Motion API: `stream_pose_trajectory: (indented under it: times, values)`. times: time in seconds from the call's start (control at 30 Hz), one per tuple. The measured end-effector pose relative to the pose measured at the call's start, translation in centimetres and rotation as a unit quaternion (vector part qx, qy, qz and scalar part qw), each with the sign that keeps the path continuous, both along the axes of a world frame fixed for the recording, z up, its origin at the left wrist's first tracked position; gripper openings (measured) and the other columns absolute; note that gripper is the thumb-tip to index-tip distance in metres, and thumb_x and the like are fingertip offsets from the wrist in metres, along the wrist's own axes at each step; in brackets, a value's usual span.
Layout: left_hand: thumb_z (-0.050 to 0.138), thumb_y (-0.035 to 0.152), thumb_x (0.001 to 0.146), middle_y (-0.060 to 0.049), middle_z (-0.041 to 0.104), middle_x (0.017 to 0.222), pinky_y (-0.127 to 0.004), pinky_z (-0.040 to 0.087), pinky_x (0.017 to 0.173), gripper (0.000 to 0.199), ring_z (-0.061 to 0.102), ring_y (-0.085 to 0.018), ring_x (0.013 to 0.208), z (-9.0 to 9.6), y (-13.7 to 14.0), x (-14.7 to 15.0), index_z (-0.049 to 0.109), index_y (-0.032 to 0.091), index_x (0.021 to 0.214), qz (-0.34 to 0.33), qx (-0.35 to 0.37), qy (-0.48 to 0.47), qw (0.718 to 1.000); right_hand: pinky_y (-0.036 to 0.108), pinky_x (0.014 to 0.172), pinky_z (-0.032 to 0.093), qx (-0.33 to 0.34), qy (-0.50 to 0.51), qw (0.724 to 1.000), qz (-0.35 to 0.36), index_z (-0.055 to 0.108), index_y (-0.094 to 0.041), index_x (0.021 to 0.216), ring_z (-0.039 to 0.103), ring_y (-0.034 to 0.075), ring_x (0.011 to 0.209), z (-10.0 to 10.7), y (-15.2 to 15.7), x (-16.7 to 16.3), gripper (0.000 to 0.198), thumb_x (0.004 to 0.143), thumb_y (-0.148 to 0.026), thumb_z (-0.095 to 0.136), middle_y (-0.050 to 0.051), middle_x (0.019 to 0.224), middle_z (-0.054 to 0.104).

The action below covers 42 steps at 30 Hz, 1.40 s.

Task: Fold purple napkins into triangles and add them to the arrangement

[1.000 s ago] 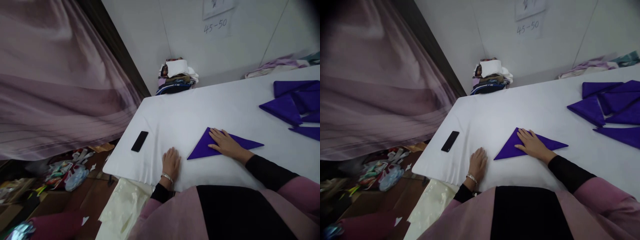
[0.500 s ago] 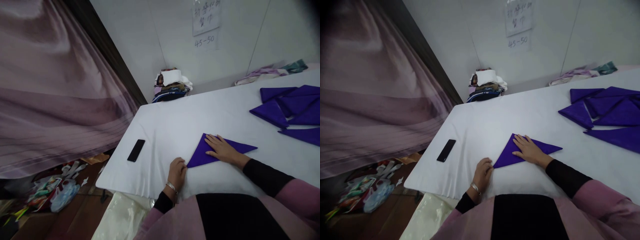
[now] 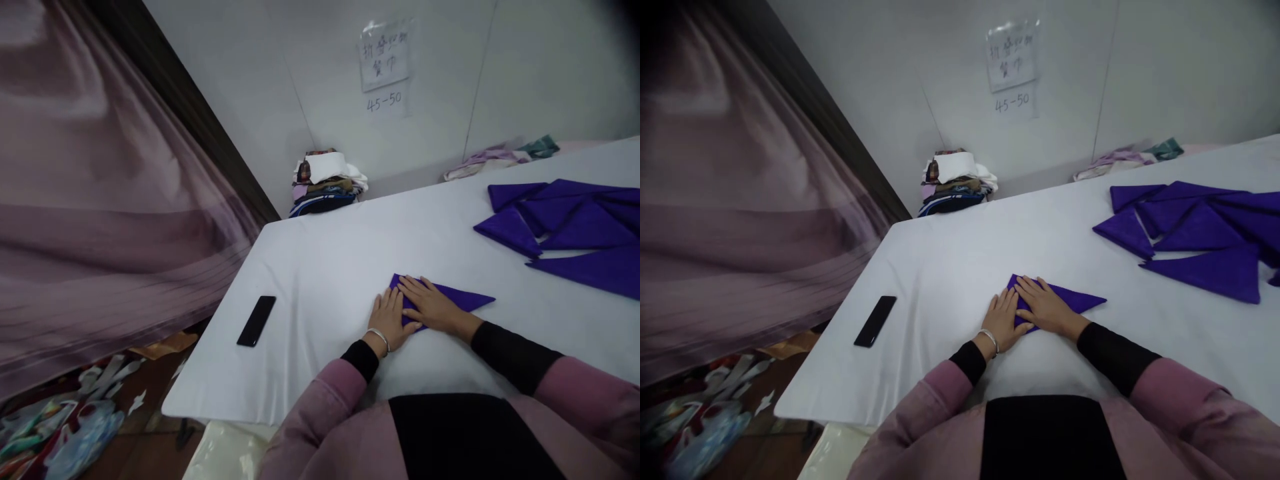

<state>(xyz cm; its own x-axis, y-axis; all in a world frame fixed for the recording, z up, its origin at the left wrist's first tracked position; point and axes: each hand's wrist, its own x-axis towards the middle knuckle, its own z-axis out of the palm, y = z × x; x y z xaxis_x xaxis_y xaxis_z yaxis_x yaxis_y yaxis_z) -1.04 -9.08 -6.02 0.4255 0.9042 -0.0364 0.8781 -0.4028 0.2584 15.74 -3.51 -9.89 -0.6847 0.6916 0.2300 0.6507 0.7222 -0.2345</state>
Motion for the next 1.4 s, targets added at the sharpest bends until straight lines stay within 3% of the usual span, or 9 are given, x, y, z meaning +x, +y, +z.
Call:
stream_pose_trajectory:
  times: [0.17,0.4,0.53,0.67,0.9,1.0,1.13,1.3,1.4]
  values:
    - [0.026,0.063,0.085,-0.012,0.021,0.149,-0.048,0.014,0.112,0.079,0.01,-0.025,0.138,-1.0,0.0,-0.4,0.017,0.01,0.142,0.001,0.004,0.009,1.0,0.053,0.107,0.018,-0.016,-0.006,1.0,0.003,0.03,-0.014,0.14,0.022,0.03,0.134,0.2,0.1,0.0,0.07,0.087,-0.059,0.031,0.018,0.144,0.03]
    - [0.048,0.066,0.074,-0.013,0.023,0.148,-0.056,0.013,0.109,0.086,0.013,-0.029,0.137,1.2,-0.7,-1.5,0.023,0.016,0.14,-0.048,-0.035,-0.001,0.998,0.053,0.107,0.018,-0.019,-0.003,1.0,0.008,0.03,-0.014,0.141,0.022,0.028,0.134,0.5,0.1,-0.1,0.061,0.091,-0.049,0.03,0.016,0.144,0.03]
    - [0.058,0.038,0.073,-0.009,0.038,0.142,-0.051,0.01,0.111,0.066,0.025,-0.026,0.134,2.4,-2.8,-3.0,0.037,0.02,0.133,-0.087,-0.006,-0.026,0.996,0.052,0.108,0.016,-0.027,-0.006,0.999,0.037,0.031,-0.015,0.14,0.02,0.027,0.135,1.1,0.4,0.4,0.057,0.092,-0.045,0.031,0.015,0.145,0.029]
    - [0.052,0.013,0.065,-0.007,0.052,0.128,-0.047,0.02,0.109,0.06,0.041,-0.023,0.123,2.4,-4.4,-4.2,0.047,0.021,0.125,-0.111,0.002,-0.045,0.993,0.051,0.109,0.014,-0.045,0.001,0.995,0.088,0.028,-0.017,0.141,0.018,0.024,0.136,1.7,1.3,1.3,0.056,0.092,-0.045,0.032,0.012,0.146,0.029]
    - [0.046,0.007,0.069,-0.005,0.065,0.105,-0.04,0.037,0.097,0.044,0.055,-0.02,0.1,1.8,-4.1,-4.4,0.058,0.021,0.109,-0.191,0.015,-0.059,0.98,0.051,0.109,0.009,-0.073,0.0,0.988,0.133,0.027,-0.022,0.141,0.015,0.023,0.137,3.0,2.2,1.9,0.059,0.09,-0.05,0.036,0.009,0.148,0.024]
    - [0.047,0.007,0.068,-0.004,0.067,0.098,-0.039,0.038,0.096,0.041,0.058,-0.018,0.092,2.2,-4.0,-4.1,0.059,0.022,0.105,-0.197,0.024,-0.083,0.977,0.051,0.11,0.008,-0.062,0.032,0.992,0.105,0.027,-0.021,0.142,0.014,0.024,0.137,3.9,0.9,1.8,0.062,0.089,-0.052,0.038,0.009,0.149,0.022]
    - [0.048,0.008,0.064,-0.003,0.068,0.093,-0.037,0.04,0.093,0.044,0.059,-0.018,0.085,3.0,-4.3,-3.4,0.057,0.021,0.105,-0.178,0.01,-0.134,0.975,0.051,0.11,0.012,-0.084,0.106,0.989,0.06,0.028,-0.021,0.141,0.023,0.023,0.134,4.4,-3.4,2.7,0.06,0.089,-0.049,0.041,0.009,0.143,0.037]
    - [0.05,0.01,0.068,-0.001,0.068,0.099,-0.035,0.045,0.084,0.044,0.059,-0.019,0.089,4.4,-5.3,-1.6,0.055,0.024,0.109,-0.112,-0.027,-0.2,0.973,0.055,0.109,0.013,-0.149,0.129,0.975,0.101,0.02,-0.025,0.143,0.03,0.025,0.132,3.6,-8.7,4.3,0.069,0.085,-0.045,0.05,0.009,0.141,0.04]
    - [0.051,0.012,0.07,0.001,0.067,0.102,-0.036,0.046,0.084,0.043,0.06,-0.02,0.09,5.4,-5.5,-0.1,0.055,0.027,0.111,-0.074,-0.067,-0.218,0.971,0.054,0.107,0.019,-0.186,0.154,0.967,0.084,0.031,-0.026,0.14,0.037,0.025,0.127,3.0,-9.7,4.2,0.059,0.085,-0.038,0.05,0.009,0.137,0.045]
